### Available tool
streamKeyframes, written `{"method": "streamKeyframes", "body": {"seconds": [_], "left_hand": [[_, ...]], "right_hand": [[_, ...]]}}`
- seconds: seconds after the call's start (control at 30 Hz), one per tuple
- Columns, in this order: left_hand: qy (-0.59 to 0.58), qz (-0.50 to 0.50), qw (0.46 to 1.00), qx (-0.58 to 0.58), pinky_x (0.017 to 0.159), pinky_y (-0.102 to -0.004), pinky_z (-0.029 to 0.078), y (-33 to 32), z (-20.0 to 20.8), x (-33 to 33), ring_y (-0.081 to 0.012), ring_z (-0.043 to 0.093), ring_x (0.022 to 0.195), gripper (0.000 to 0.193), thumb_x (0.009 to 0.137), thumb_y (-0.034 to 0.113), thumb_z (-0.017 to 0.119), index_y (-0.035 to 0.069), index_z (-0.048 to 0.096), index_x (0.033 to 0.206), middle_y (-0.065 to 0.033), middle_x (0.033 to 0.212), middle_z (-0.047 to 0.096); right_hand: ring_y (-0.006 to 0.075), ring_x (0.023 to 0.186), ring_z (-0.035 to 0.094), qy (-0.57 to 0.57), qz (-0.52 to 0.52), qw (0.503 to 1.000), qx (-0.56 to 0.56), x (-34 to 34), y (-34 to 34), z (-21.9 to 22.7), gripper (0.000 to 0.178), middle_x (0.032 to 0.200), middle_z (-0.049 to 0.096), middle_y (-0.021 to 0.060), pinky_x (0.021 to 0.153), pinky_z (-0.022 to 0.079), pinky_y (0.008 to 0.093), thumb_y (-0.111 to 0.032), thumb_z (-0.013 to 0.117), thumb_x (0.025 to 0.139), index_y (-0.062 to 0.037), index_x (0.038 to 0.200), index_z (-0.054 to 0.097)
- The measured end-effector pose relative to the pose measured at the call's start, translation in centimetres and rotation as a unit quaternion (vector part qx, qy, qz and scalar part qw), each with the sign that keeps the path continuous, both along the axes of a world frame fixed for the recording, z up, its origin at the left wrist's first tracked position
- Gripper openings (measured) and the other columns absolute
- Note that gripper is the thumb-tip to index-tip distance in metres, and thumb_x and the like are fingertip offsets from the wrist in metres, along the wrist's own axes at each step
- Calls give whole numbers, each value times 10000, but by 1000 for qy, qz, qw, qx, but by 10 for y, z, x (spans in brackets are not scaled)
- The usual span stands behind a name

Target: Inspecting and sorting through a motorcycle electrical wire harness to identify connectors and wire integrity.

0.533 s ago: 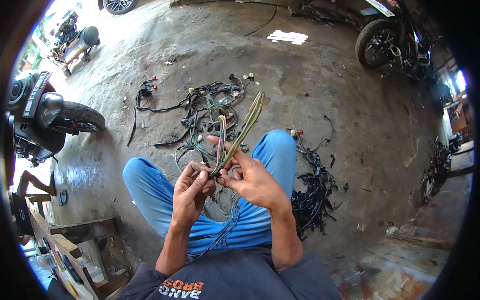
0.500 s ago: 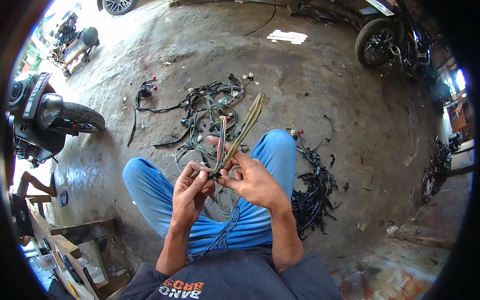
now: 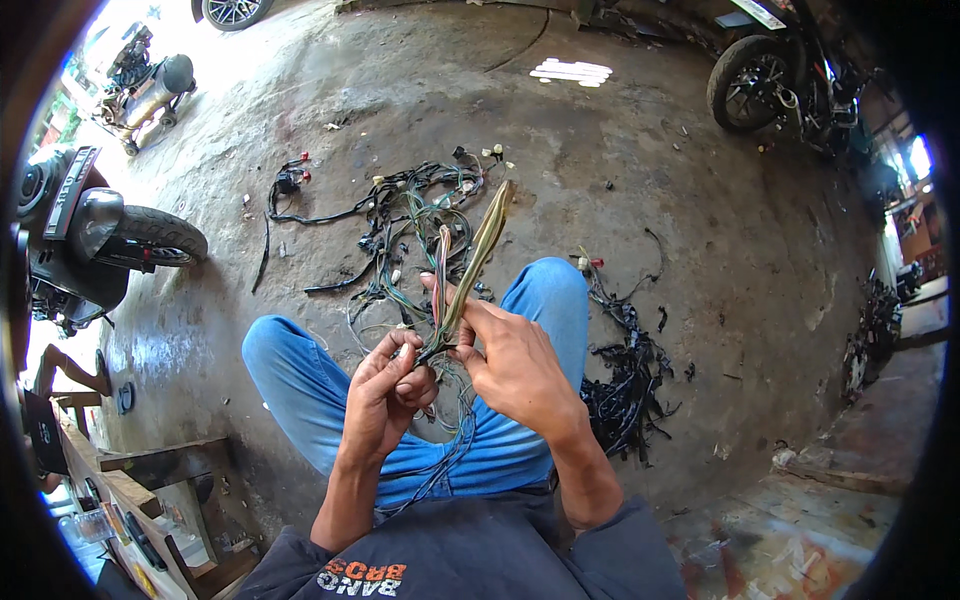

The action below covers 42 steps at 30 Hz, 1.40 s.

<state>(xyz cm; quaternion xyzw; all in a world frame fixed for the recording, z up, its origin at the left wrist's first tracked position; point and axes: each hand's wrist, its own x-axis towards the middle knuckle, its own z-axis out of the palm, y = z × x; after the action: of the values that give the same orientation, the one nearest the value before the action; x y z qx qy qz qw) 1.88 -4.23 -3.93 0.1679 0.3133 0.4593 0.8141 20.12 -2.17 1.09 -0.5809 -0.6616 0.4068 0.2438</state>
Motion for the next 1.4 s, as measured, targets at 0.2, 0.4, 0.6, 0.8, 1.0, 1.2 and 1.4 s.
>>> {"method": "streamKeyframes", "body": {"seconds": [0.2, 0.4, 0.6, 0.8, 1.0, 1.2, 1.4], "left_hand": [[-64, -33, 996, -47, 518, -242, 242, 1, 4, -4, -64, 273, 546, 179, 1052, 179, 507, 60, 522, 1184, 73, 623, 333], [-128, -61, 983, -116, 520, -236, 244, 2, -1, 1, -59, 281, 555, 163, 1048, 187, 522, 74, 536, 1164, 71, 629, 325], [-134, -73, 980, -128, 515, -233, 245, 3, 0, -2, -60, 275, 551, 169, 1061, 191, 490, 72, 540, 1170, 71, 623, 326], [-139, -47, 988, -39, 509, -243, 248, 3, 30, -36, -67, 263, 533, 323, 1093, 215, 391, 43, 504, 1342, 68, 589, 314], [4, -24, 998, 62, 547, -246, 300, 25, 32, -19, -76, 306, 576, 397, 1103, 249, 362, -45, 469, 1347, 30, 647, 359], [116, -12, 983, 142, 760, -297, 516, 46, 7, -9, -137, 606, 801, 356, 1063, 182, 501, -32, 512, 1348, -74, 1013, 622], [267, -2, 941, 209, 855, -300, 535, 83, -16, -17, -123, 655, 923, 382, 1000, 194, 627, 2, 568, 1325, -50, 1049, 652]], "right_hand": [[336, 765, 600, -31, -12, 997, 66, -2, -1, -3, 616, 877, 604, 140, 715, 495, 418, 28, 660, 858, -196, 1418, 535], [408, 833, 606, -70, -39, 990, 113, 5, 3, -21, 162, 954, 608, 150, 712, 468, 465, 2, 645, 866, -14, 1026, 621], [402, 860, 616, -112, -26, 985, 127, 5, 7, -21, 138, 972, 609, 141, 710, 474, 490, -9, 623, 882, -16, 1020, 638], [309, 790, 674, -258, -192, 931, 174, 61, 37, -35, 387, 1014, 598, 120, 703, 545, 428, -21, 577, 929, -207, 1253, 681], [231, 800, 656, -108, -319, 918, 211, 113, 11, -14, 163, 1036, 596, 85, 729, 541, 339, -23, 556, 966, -15, 1037, 703], [283, 731, 661, -111, -428, 892, 97, 198, -50, -104, 300, 751, 636, 133, 687, 496, 367, -169, 498, 1002, 43, 833, 624], [420, 777, 652, -244, -457, 851, -87, 213, -128, -193, 415, 833, 659, 267, 731, 483, 469, -311, 468, 996, 22, 861, 676]]}}
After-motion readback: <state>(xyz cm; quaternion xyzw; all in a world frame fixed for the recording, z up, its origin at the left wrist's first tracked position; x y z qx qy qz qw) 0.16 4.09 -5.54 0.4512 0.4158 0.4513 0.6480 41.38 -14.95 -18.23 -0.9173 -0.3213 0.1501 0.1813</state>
